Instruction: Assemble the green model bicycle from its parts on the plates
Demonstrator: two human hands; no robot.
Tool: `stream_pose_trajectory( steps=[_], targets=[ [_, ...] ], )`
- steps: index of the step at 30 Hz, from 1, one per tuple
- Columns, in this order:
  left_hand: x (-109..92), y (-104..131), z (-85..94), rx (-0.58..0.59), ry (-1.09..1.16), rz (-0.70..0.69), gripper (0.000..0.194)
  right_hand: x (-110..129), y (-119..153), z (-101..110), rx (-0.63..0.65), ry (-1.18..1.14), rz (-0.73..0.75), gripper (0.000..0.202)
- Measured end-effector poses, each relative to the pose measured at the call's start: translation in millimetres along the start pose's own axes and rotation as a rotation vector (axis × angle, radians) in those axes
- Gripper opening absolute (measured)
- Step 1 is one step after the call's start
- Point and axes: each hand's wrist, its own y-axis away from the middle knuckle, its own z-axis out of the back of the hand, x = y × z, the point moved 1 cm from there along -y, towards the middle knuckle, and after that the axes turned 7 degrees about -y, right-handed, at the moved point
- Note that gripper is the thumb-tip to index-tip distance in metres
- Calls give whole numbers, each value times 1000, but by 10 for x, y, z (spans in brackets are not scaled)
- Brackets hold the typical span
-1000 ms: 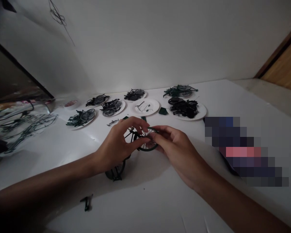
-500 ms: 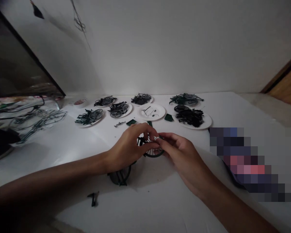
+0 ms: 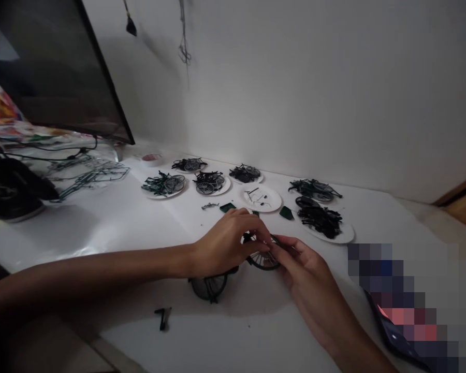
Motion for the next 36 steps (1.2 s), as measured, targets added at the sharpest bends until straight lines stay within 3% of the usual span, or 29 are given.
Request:
stream_pose_trajectory(
  steps=[3,10,17,23,29,34,36],
  targets=[
    [18,5,8,51,-6,-8,10,-16,-42,27,-10,-3,-5,36],
    [-26,30,4,89,-70,-76,10,-24,-6,-13,-23,5,-38,35],
    [51,20,-60,49,-40,-12,8,6,-7,-54,-76,2,-10,41],
    [-6,29,-57,113,-27,-112,6,5,1,-9,-72,15,9,40],
    [12,-18,7,86,-85,-179,3,30,9,-11,-49,32,41,30],
    [62,-35,14,246,-40,-305,13,20,34,-42,-41,41,50,23],
    [64,-35,32,236,-47,-327,8,13,35,-55,-59,36,67,24]
  ],
)
